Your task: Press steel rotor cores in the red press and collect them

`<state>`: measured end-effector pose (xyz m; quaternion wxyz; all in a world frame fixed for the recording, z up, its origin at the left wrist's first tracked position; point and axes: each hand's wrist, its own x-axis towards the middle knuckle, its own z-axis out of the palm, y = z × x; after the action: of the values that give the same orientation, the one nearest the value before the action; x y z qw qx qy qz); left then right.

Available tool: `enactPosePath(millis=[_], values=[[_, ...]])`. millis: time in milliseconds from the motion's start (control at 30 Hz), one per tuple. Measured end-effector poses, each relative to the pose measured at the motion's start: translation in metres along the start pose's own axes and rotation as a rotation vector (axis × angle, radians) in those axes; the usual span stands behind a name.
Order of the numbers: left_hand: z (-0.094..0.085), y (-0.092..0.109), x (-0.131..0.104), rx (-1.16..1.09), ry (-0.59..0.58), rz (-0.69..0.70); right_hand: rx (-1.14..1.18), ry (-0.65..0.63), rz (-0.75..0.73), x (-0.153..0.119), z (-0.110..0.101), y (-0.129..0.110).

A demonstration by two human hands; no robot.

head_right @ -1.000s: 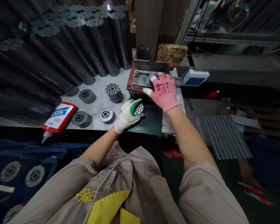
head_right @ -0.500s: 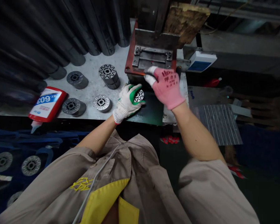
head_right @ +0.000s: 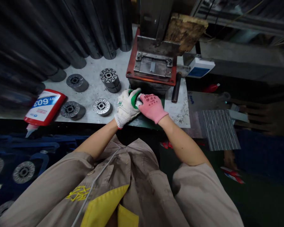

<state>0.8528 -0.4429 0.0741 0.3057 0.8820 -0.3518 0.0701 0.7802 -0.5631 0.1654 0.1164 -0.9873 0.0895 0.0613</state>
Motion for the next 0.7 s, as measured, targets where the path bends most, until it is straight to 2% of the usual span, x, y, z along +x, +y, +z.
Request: enactPosePath(millis=[67, 100, 233, 300, 433, 533, 600, 700], values=[[-0.002, -0.001, -0.001, -0.010, -0.007, 0.014, -0.035, -0.025, -0.041, -0.003, -0.014, -0.003], [-0.002, -0.001, -0.001, -0.016, -0.003, 0.014, -0.030, 0.002, -0.047, -0.003, -0.022, -0.002], [-0.003, -0.003, -0.001, -0.055, -0.009, 0.017, -0.045, 0.318, 0.024, 0.014, -0.054, 0.020], [-0.003, -0.005, -0.001, -0.075, -0.013, 0.038, -0.125, 0.402, 0.069, 0.032, -0.064, 0.031], [-0.001, -0.007, -0.002, -0.083, 0.013, 0.055, -0.256, 0.365, 0.042, 0.053, -0.074, 0.036], [0.000, -0.008, -0.002, -0.086, 0.019, 0.061, -0.288, 0.300, 0.037, 0.041, -0.077, 0.031], [0.002, -0.009, -0.001, -0.092, 0.015, 0.061, -0.161, 0.297, -0.006, 0.025, -0.070, 0.027], [0.004, -0.010, 0.000, -0.112, 0.014, 0.071, 0.111, 0.235, -0.108, 0.010, -0.042, 0.020]])
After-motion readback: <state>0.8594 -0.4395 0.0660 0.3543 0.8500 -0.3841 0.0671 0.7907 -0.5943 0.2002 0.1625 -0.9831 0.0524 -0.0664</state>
